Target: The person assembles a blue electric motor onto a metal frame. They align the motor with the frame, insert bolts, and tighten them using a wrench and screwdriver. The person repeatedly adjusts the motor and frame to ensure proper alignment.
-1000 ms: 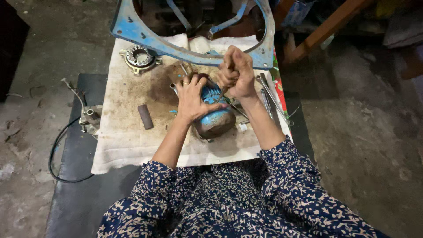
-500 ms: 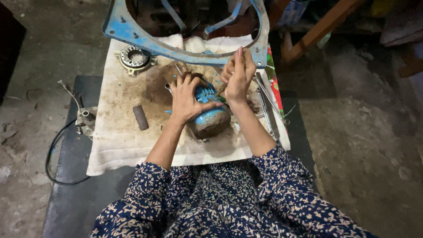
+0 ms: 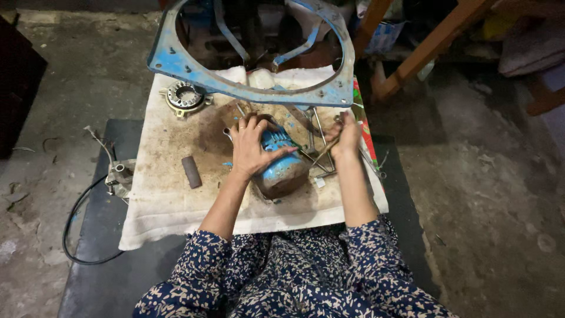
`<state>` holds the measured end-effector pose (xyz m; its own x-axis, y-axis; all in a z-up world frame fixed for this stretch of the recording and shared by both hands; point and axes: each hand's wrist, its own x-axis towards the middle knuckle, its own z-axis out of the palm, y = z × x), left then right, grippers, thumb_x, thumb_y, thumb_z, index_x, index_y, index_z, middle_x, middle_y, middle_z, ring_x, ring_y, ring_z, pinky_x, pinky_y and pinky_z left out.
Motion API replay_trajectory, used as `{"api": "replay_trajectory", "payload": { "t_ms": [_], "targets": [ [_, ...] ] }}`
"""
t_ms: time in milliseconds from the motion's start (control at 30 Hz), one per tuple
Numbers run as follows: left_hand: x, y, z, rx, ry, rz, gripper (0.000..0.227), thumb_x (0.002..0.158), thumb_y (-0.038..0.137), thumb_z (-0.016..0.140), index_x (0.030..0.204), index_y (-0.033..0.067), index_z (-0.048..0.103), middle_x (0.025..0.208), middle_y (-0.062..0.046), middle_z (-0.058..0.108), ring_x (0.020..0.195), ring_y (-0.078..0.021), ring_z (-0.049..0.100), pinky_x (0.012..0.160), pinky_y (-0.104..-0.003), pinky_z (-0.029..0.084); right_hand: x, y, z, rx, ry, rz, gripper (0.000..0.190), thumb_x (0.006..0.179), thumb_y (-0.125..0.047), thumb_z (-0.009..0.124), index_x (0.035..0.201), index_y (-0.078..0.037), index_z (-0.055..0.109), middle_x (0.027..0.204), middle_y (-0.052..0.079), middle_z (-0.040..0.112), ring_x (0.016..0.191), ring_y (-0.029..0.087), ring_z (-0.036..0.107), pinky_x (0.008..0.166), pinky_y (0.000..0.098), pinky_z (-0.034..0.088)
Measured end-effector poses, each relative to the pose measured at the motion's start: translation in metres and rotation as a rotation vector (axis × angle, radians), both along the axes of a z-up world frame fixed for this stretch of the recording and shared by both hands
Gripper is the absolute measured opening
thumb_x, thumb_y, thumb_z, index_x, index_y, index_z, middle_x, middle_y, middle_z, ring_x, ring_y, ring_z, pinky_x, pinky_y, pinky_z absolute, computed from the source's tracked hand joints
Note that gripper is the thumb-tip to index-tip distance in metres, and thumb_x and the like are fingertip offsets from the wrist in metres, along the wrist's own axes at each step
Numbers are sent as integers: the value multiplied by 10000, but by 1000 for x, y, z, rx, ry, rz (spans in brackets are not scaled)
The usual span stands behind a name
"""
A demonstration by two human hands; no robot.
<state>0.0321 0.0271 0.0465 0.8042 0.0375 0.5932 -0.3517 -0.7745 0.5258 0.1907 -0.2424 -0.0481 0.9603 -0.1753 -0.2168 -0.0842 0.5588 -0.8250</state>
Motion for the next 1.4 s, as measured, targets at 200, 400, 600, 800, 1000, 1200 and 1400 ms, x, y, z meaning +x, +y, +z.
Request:
{"api": "replay_trajectory", "payload": {
  "t_ms": [200, 400, 600, 800, 1000, 1200, 1400],
  "targets": [
    [-1, 0, 1, -76, -5, -51, 524, 731, 600, 829, 1016, 167, 755, 1224, -69, 651, 1244, -321, 512, 1056, -551, 301, -21, 49, -77, -703, -250, -135, 207, 937, -256, 678, 968, -82, 571, 760, 23, 618, 625, 186, 595, 564, 343, 475],
    [21, 8, -55, -222, -142, -32, 583, 856, 493, 794, 1223, 62, 655, 1238, -126, 661, 1239, -309, 573, 1109, -498, 356, -26, 60, -107, -1412, -718, -281, 573, 884, -188, 671, 1335, 85, 448, 1119, 320, 555, 1017, 500, 574, 898, 516, 485],
    [63, 46, -156, -830, 29, 174, 460, 1087, 368, 534, 1406, 41, 588, 1368, -177, 642, 1285, -327, 605, 1116, -384, 428, -22, 61, -115, -1499, -778, -282, 531, 940, -245, 590, 1395, 7, 480, 1246, 283, 585, 1170, 473, 584, 996, 494, 502],
    [143, 90, -189, -1618, 76, -219, 588, 978, 313, 555, 1502, 116, 375, 1474, -224, 511, 1331, -368, 560, 1096, -562, 480, -24, 63, -110, -1545, -658, -253, 570, 966, -301, 652, 1368, 60, 469, 1204, 310, 587, 1112, 482, 588, 936, 495, 506],
    [158, 106, -199, -1875, 149, -515, 741, 1007, 473, 567, 1607, 138, 292, 1624, -234, 380, 1482, -399, 419, 1200, -568, 360, -35, 68, -86, -1376, -735, -246, 508, 1015, -218, 669, 1421, 18, 475, 1274, 269, 631, 1129, 414, 652, 966, 436, 537],
    [167, 118, -178, -2101, 13, -515, 644, 988, 420, 589, 1554, 225, 349, 1615, -137, 393, 1492, -384, 375, 1226, -584, 362, -41, 69, -62, -1043, -503, -85, 590, 951, -252, 668, 1436, 7, 453, 1201, 192, 668, 1010, 325, 665, 828, 421, 544],
    [197, 147, -148, -1865, 140, -287, 496, 973, 268, 522, 1446, 291, 377, 1449, -92, 495, 1346, -341, 487, 1152, -579, 401, 24, 62, -51, -1313, -534, -107, 823, 936, -362, 920, 1469, 29, 430, 1362, 250, 584, 1163, 349, 617, 938, 442, 503]
  ]
}}
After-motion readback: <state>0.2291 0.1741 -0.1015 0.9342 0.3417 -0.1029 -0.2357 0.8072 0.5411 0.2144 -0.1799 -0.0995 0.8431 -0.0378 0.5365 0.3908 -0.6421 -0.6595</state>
